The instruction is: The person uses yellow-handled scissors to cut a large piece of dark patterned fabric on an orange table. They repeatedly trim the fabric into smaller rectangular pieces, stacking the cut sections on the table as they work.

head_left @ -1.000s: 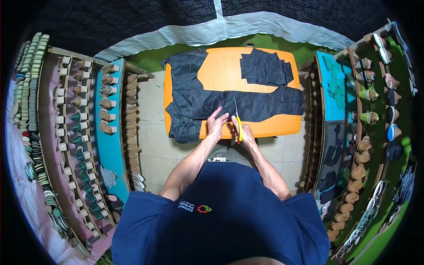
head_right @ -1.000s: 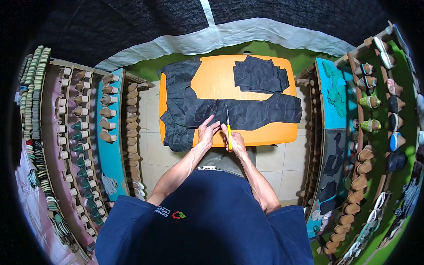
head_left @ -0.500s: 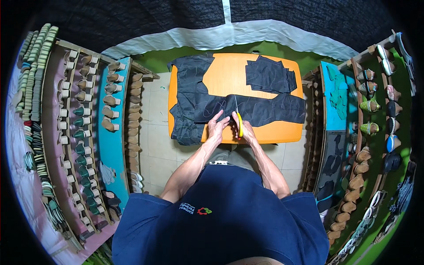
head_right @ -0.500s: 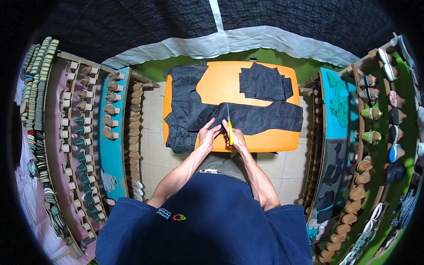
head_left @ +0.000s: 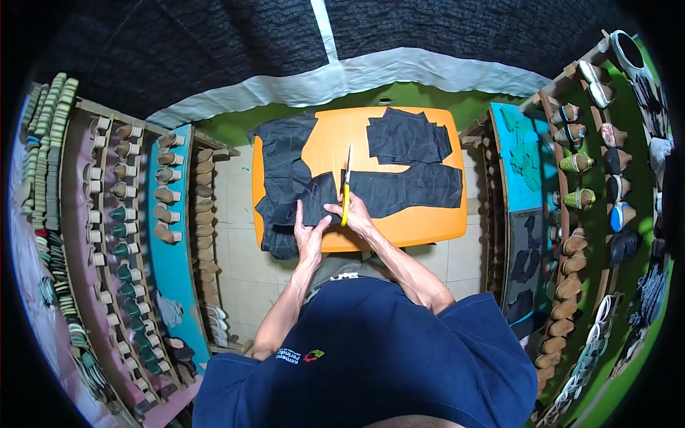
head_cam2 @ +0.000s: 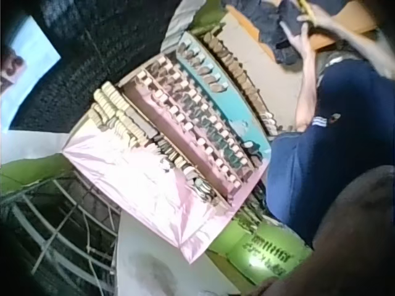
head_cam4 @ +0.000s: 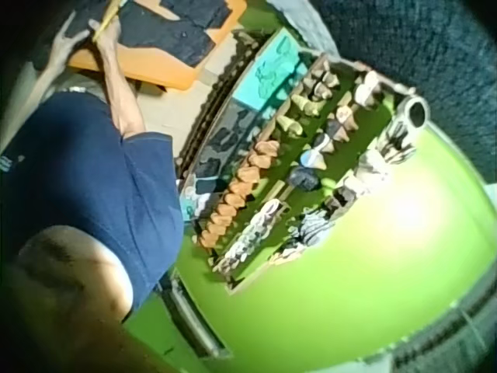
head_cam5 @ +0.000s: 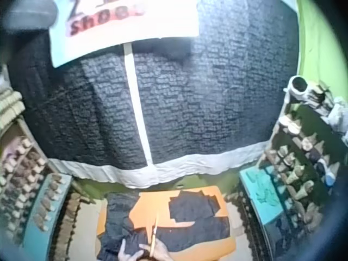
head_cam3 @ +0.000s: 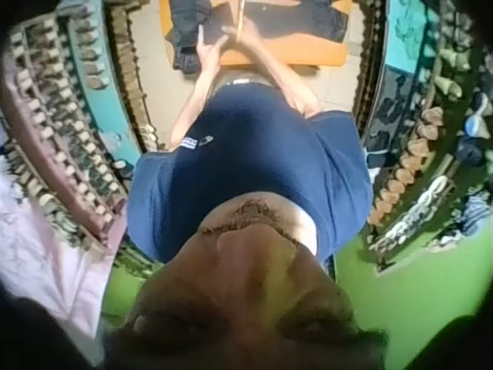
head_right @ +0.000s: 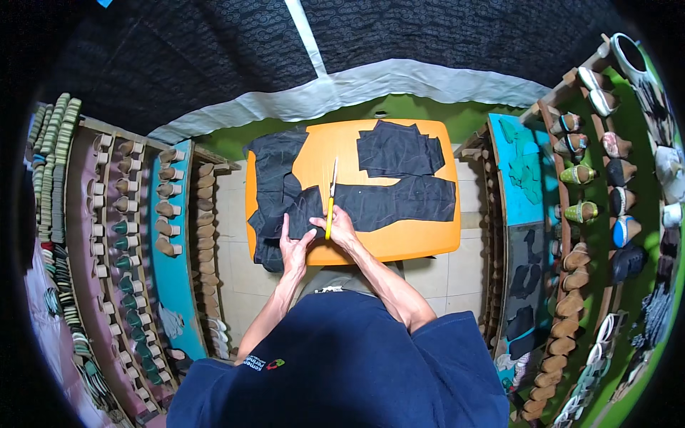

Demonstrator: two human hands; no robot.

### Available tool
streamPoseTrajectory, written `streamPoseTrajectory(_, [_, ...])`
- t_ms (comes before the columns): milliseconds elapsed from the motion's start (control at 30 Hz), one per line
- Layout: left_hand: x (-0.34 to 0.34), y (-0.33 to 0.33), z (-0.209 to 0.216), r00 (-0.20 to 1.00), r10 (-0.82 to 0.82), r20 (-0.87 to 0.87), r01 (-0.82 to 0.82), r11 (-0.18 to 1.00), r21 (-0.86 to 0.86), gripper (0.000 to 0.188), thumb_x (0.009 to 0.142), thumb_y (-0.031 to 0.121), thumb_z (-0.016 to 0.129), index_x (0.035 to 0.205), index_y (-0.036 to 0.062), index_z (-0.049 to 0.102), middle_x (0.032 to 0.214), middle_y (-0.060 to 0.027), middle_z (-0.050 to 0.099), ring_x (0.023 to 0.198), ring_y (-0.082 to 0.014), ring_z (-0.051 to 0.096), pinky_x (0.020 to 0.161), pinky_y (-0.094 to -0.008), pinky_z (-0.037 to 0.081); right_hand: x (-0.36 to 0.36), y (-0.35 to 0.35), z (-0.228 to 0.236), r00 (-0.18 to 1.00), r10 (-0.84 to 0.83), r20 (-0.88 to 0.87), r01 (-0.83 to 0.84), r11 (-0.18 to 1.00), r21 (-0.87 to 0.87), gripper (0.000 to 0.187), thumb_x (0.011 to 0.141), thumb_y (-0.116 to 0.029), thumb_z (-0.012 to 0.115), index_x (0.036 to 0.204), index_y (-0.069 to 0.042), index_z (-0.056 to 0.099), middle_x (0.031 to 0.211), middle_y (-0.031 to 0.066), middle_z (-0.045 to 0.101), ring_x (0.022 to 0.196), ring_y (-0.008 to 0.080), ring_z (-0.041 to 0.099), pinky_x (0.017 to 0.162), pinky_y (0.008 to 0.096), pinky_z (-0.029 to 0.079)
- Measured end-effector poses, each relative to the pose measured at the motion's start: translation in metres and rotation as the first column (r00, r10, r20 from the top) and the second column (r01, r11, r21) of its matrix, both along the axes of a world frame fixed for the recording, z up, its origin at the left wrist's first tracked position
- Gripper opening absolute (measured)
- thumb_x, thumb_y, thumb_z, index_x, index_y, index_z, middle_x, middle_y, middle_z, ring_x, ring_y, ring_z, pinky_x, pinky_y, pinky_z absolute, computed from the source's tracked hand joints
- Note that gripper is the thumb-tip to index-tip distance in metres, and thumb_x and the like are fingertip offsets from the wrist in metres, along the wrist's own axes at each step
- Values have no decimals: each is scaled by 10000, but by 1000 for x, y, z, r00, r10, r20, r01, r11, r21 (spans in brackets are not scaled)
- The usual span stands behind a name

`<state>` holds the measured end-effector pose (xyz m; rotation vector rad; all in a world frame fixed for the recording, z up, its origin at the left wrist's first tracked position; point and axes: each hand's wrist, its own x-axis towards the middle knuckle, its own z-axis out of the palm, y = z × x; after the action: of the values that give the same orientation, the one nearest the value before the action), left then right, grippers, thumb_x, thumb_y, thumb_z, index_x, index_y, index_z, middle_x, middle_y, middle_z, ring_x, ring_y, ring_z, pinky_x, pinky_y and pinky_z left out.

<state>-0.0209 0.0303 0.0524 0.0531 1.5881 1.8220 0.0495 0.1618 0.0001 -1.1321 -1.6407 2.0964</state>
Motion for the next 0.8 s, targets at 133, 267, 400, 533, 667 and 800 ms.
streamPoseTrajectory(133, [5,22,20,975,-14,-223,20,999,26,936,812,-79,743,1589,68,243,1336,-153,592,1126,-210,621,981,-326,518,0,47,13,954,-59,-293,75,996,45,359,774,-69,843,979,-60,549,818,-21,531,739,72,501,650,250,446])
streamPoseTrajectory(267, [2,76,51,991,-36,-131,55,988,141,882,819,30,794,1556,7,311,1425,-150,514,1257,-204,523,1101,-316,388,24,132,52,975,32,-219,19,973,231,319,800,-47,823,957,-57,545,819,-35,538,737,62,497,653,238,437])
streamPoseTrajectory(400, [2,131,51,959,-34,-280,77,987,142,890,812,74,808,1557,25,323,1488,-172,447,1346,-230,450,1155,-347,315,52,219,69,978,-54,-199,126,922,367,352,776,-69,848,962,-60,549,803,-39,520,729,66,484,645,242,424])
streamPoseTrajectory(533, [6,144,-40,932,-29,-362,-3,996,-88,827,785,120,824,1507,85,422,1478,-199,395,1393,-343,374,1106,-445,395,98,296,28,996,-72,-49,85,906,414,359,784,-172,859,972,-60,574,823,10,574,766,114,533,702,307,466])
streamPoseTrajectory(667, [22,112,-87,753,-456,-474,-106,627,-772,973,685,198,887,1519,101,395,1357,-215,434,1298,-383,413,1059,-499,405,145,293,3,845,-366,390,6,735,678,526,816,-448,808,1022,-15,592,799,99,631,725,202,587,688,363,484])
streamPoseTrajectory(800, [34,87,-88,688,-578,-438,-74,545,-835,1056,669,165,888,1552,85,313,1236,-220,491,1176,-398,482,1012,-490,432,178,221,15,888,-348,302,107,793,599,522,802,-514,804,849,-36,602,720,84,610,670,199,560,642,374,457])
